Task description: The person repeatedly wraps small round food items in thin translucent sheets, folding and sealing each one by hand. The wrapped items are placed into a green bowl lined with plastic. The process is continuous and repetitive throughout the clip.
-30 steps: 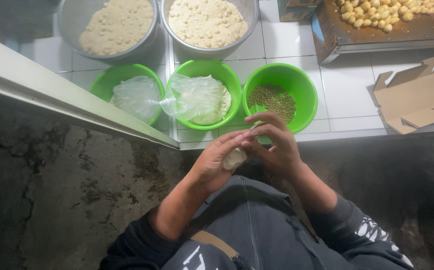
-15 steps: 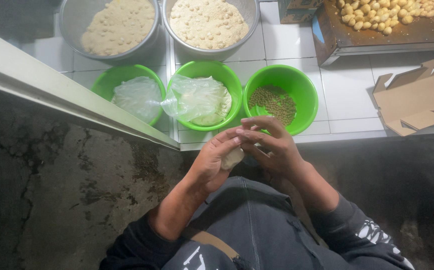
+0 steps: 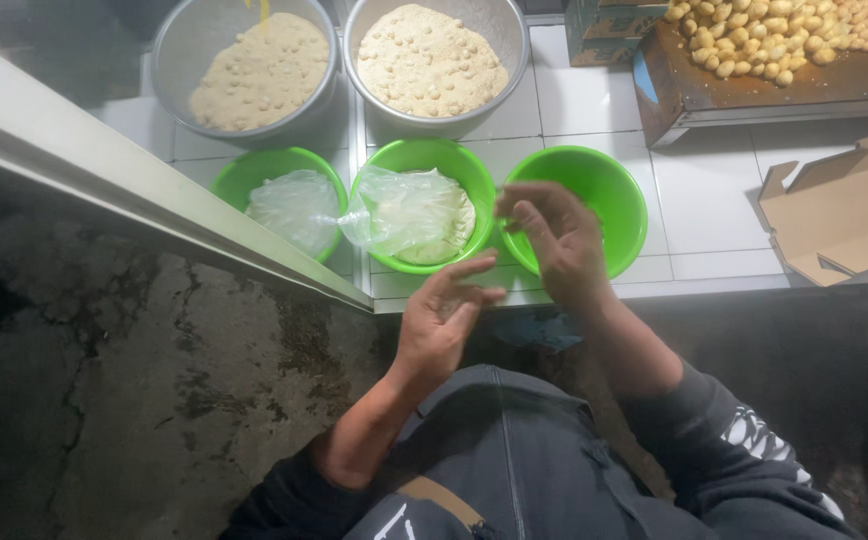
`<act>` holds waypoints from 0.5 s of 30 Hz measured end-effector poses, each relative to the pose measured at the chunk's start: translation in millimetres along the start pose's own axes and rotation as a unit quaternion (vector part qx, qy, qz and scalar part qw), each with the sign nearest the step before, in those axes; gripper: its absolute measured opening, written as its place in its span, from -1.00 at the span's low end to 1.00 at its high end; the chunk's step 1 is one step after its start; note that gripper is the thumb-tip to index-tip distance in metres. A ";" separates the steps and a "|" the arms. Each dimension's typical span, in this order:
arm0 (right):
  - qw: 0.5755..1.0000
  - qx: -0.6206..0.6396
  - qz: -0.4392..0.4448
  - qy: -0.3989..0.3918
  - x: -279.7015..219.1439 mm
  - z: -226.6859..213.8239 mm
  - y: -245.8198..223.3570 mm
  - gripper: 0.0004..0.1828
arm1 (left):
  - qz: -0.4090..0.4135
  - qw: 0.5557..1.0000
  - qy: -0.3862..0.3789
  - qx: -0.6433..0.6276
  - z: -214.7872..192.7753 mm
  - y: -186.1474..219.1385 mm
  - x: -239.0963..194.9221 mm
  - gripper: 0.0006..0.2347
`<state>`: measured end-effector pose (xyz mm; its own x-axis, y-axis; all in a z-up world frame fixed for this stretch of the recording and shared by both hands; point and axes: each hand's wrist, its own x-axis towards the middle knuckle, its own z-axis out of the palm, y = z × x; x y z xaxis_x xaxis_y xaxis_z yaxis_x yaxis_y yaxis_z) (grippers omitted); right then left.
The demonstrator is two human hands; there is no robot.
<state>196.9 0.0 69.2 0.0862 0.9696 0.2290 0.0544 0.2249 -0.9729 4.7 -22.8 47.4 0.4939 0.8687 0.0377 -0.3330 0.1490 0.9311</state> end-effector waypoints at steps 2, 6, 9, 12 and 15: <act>0.995 -0.020 0.069 -0.072 -16.1 8.4 7.7 -0.72 | 0.172 0.975 0.040 0.133 -6.8 6.5 -1.0 -0.76; 0.968 0.159 0.149 -0.124 -42.0 39.9 13.0 -0.73 | 0.275 0.938 0.090 0.189 -13.4 18.7 7.8 -0.77; 0.993 0.059 0.095 -0.045 -45.5 49.8 12.9 -0.76 | 0.263 0.939 0.134 0.174 -8.4 12.4 11.9 -0.72; 0.994 -0.107 -0.033 -0.013 -38.7 42.8 10.3 -0.78 | 0.042 0.990 0.095 0.097 -18.5 1.7 17.3 -0.68; 0.996 -0.058 -0.068 -0.026 -41.8 36.2 10.0 -0.76 | -0.145 0.937 0.087 -0.305 -26.9 -18.8 20.2 -0.70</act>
<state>157.8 -34.8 48.7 0.0181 0.9354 0.3531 0.1777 0.3445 -0.9218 -0.7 4.6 20.9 0.5140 0.8058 -0.2941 -0.6288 0.5872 0.5098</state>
